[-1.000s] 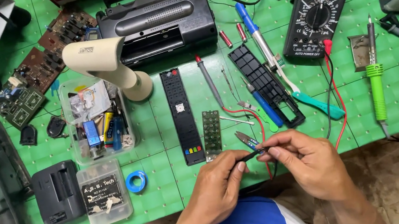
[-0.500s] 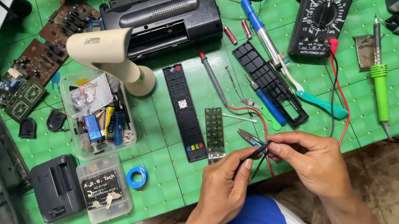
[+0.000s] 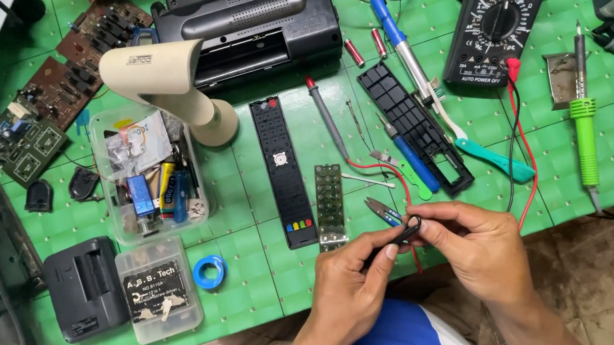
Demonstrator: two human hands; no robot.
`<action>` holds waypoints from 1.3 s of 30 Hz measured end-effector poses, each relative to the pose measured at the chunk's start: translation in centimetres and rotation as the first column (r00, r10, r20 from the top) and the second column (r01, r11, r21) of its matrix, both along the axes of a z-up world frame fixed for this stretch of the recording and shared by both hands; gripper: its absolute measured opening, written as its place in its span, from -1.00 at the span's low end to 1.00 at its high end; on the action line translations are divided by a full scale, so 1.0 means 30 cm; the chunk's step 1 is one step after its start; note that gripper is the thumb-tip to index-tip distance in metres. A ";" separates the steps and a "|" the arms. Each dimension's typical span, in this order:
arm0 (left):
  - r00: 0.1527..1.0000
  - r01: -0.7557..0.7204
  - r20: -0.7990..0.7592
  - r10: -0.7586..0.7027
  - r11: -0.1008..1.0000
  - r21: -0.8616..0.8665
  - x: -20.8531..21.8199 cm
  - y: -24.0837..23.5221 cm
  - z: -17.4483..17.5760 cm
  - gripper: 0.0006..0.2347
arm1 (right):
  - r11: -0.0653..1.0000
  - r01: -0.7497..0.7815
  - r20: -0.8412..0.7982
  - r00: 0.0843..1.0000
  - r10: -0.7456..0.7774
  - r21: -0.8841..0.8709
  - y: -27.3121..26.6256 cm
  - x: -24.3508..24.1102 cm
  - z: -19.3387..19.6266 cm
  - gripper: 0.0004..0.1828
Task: Testing and troubleshooting a remote control circuit board using a multimeter and other electronic tools on a workbench.
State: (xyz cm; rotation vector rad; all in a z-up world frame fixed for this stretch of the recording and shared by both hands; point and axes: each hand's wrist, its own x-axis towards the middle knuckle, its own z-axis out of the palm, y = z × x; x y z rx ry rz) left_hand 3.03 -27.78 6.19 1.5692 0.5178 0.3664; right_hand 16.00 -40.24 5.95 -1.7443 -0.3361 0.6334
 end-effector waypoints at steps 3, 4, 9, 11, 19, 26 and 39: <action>0.999 -0.029 -0.018 0.030 1.000 0.010 0.000 -0.002 -0.007 -0.80 | 0.998 0.006 0.033 0.999 -0.004 -0.070 0.004 -0.001 0.011 -0.78; 0.999 -0.030 -0.018 0.030 1.000 0.010 0.001 -0.001 -0.009 -0.80 | 0.997 0.006 0.033 0.999 -0.004 -0.070 0.000 0.000 0.008 -0.78; 0.999 -0.051 0.013 0.050 0.992 0.114 -0.002 0.014 -0.015 -0.80 | 0.991 -0.113 -0.082 0.990 0.119 0.073 -0.023 0.005 -0.009 -0.60; 0.999 -0.048 0.017 0.046 0.992 0.119 -0.007 0.016 -0.017 -0.80 | 0.990 -0.124 -0.088 0.988 0.130 0.063 -0.021 0.010 -0.007 -0.60; 0.999 -0.009 0.048 0.004 0.994 0.105 -0.022 0.026 -0.002 -0.81 | 0.981 -0.187 0.022 0.982 0.188 -0.046 -0.033 0.032 -0.020 -0.67; 1.000 0.025 0.006 -0.026 0.990 0.137 -0.025 0.035 -0.001 -0.83 | 0.973 -0.227 0.066 0.971 0.230 -0.044 -0.022 0.031 0.001 -0.69; 0.984 0.130 -0.138 -0.117 0.987 0.092 0.015 0.046 0.026 -0.82 | 0.960 -0.245 0.124 0.957 0.261 -0.135 -0.034 0.047 0.030 -0.71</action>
